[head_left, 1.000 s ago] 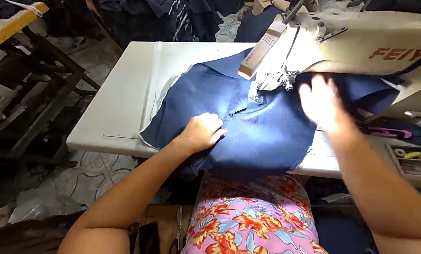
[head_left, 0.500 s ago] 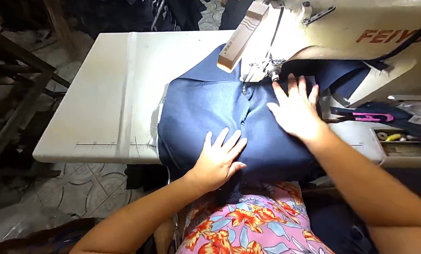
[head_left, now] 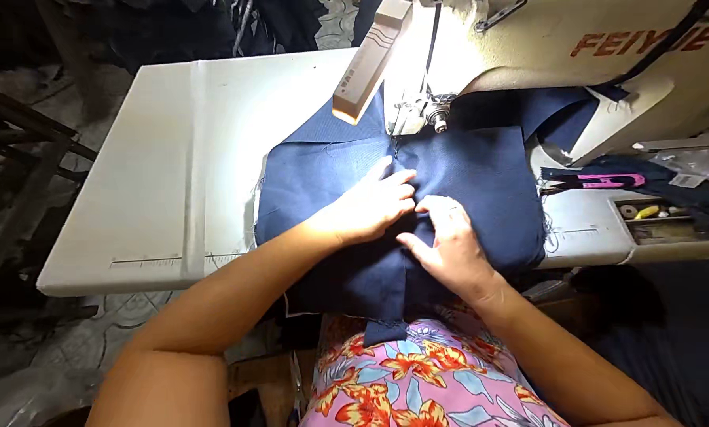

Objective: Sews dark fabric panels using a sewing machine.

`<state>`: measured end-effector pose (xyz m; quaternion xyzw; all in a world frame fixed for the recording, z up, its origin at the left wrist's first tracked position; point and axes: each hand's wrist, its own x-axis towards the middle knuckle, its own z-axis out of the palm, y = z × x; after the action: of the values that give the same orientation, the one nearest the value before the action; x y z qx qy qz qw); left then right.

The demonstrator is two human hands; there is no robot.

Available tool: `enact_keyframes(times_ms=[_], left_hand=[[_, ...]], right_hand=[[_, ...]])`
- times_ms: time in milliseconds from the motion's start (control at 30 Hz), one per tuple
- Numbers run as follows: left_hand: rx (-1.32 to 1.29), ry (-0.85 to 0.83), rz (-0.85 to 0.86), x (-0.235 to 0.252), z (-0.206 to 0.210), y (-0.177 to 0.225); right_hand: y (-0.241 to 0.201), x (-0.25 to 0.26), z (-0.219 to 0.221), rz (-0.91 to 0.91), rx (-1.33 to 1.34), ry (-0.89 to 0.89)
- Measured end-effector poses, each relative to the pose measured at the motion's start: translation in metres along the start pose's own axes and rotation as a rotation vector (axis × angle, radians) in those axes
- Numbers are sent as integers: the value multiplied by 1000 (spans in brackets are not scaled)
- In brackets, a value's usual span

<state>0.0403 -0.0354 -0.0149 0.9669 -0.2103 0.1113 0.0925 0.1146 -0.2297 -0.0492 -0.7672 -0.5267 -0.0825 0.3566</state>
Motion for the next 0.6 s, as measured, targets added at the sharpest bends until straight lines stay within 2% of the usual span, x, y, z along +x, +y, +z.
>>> enact_keyframes(times_ms=[67,167,233,333,500,600], left_hand=[[49,6,0,0,-4,-11],[29,43,-30,-11,-4,-25],[-76,115,-11,-18,1,-35],[-225,126,-27,-20,0,-44],[-433,97,-97,-14,-12,-48],[-533,59,-12,-5,-16,-55]], right_hand=[[5,-9,7,61,-28,-95],[8,-6,5,73,9,-52],[8,5,4,34,63,-3],[12,26,8,-52,148,-4],[24,31,20,-29,159,-72],[25,30,19,-7,147,-99]])
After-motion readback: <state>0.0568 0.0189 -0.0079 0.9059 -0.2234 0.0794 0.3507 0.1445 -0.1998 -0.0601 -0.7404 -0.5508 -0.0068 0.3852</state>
